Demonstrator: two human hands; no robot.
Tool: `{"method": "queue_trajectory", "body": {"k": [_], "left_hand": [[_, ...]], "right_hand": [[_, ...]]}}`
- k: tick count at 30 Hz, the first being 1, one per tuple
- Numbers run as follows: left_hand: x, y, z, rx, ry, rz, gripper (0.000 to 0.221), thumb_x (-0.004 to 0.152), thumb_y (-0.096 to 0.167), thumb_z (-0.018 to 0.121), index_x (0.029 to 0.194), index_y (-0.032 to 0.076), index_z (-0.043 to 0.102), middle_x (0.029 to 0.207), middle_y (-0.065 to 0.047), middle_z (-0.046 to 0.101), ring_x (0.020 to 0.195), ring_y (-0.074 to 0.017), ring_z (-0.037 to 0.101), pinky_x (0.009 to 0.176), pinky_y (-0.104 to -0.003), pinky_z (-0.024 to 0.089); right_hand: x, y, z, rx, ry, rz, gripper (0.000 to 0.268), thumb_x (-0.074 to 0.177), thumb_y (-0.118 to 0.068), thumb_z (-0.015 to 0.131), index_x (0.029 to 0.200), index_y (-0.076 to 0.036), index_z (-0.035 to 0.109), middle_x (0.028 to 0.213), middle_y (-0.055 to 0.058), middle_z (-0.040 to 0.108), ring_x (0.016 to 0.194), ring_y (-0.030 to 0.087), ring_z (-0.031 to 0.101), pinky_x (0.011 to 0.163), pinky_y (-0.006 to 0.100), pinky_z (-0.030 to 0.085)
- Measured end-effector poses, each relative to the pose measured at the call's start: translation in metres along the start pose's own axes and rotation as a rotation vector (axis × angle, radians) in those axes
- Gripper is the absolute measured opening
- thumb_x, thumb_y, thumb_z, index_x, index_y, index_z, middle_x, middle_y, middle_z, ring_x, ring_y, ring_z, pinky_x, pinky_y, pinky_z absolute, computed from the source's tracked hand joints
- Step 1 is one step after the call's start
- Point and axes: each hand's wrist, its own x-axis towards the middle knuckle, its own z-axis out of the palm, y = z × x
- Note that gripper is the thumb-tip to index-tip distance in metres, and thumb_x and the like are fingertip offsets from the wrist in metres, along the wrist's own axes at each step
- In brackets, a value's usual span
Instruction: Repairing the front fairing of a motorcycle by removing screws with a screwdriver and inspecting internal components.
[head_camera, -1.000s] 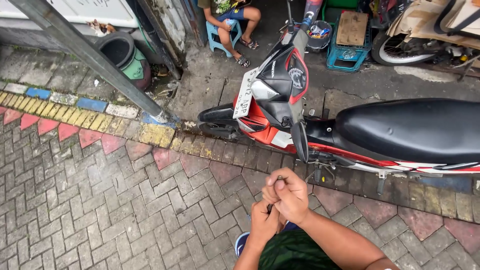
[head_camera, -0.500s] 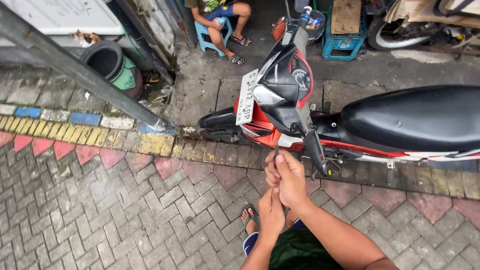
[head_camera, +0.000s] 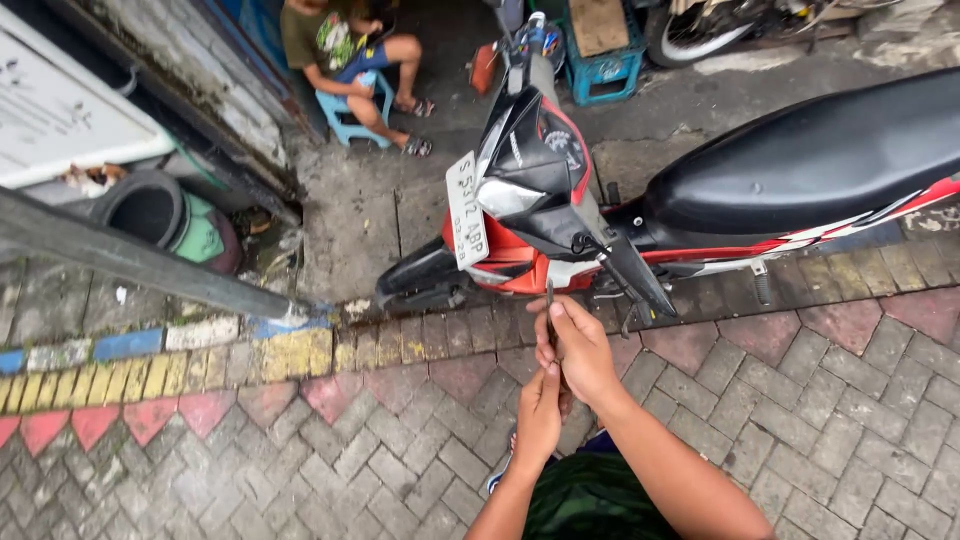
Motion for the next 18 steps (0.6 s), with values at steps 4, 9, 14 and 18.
{"method": "queue_trajectory", "body": {"k": [4,9,14,18], "left_hand": [[-0.002,-0.007,-0.023,0.011,-0.025,0.014,0.042,0.112,0.037,0.041,0.078,0.012,0.045,0.061,-0.002,0.044,0.053,-0.0132,0.04,0.051,-0.03,0.035],[-0.004,0.001,-0.054,-0.071,-0.006,-0.043,0.046,0.111,0.038,0.046,0.075,0.01,0.047,0.061,-0.001,0.033,0.052,-0.0124,0.027,0.05,-0.03,0.023],[-0.01,0.018,-0.075,-0.205,-0.086,-0.143,0.046,0.111,0.04,0.046,0.075,0.012,0.042,0.057,0.002,0.019,0.046,-0.0105,0.017,0.045,-0.029,0.019],[-0.017,0.026,-0.081,-0.349,-0.149,-0.26,0.05,0.111,0.042,0.047,0.071,0.011,0.043,0.05,0.002,0.025,0.038,-0.0094,0.021,0.037,-0.026,0.018]], "right_hand": [[-0.009,0.015,0.005,-0.053,0.007,-0.071,0.03,0.109,-0.014,0.041,0.119,0.005,0.063,0.074,0.01,0.057,0.055,0.017,0.049,0.054,0.03,0.048],[-0.023,0.026,0.02,-0.502,0.026,-0.002,0.033,0.106,-0.025,0.045,0.123,-0.01,0.069,0.091,0.003,0.074,0.082,0.012,0.066,0.073,0.027,0.053],[-0.031,0.051,0.036,-0.498,-0.035,0.05,0.036,0.105,-0.029,0.044,0.122,-0.009,0.069,0.099,0.005,0.076,0.084,0.013,0.067,0.075,0.027,0.053],[-0.03,0.055,0.045,-0.437,-0.035,0.002,0.038,0.106,-0.028,0.044,0.116,-0.006,0.072,0.099,0.01,0.077,0.095,0.019,0.07,0.09,0.032,0.056]]}}
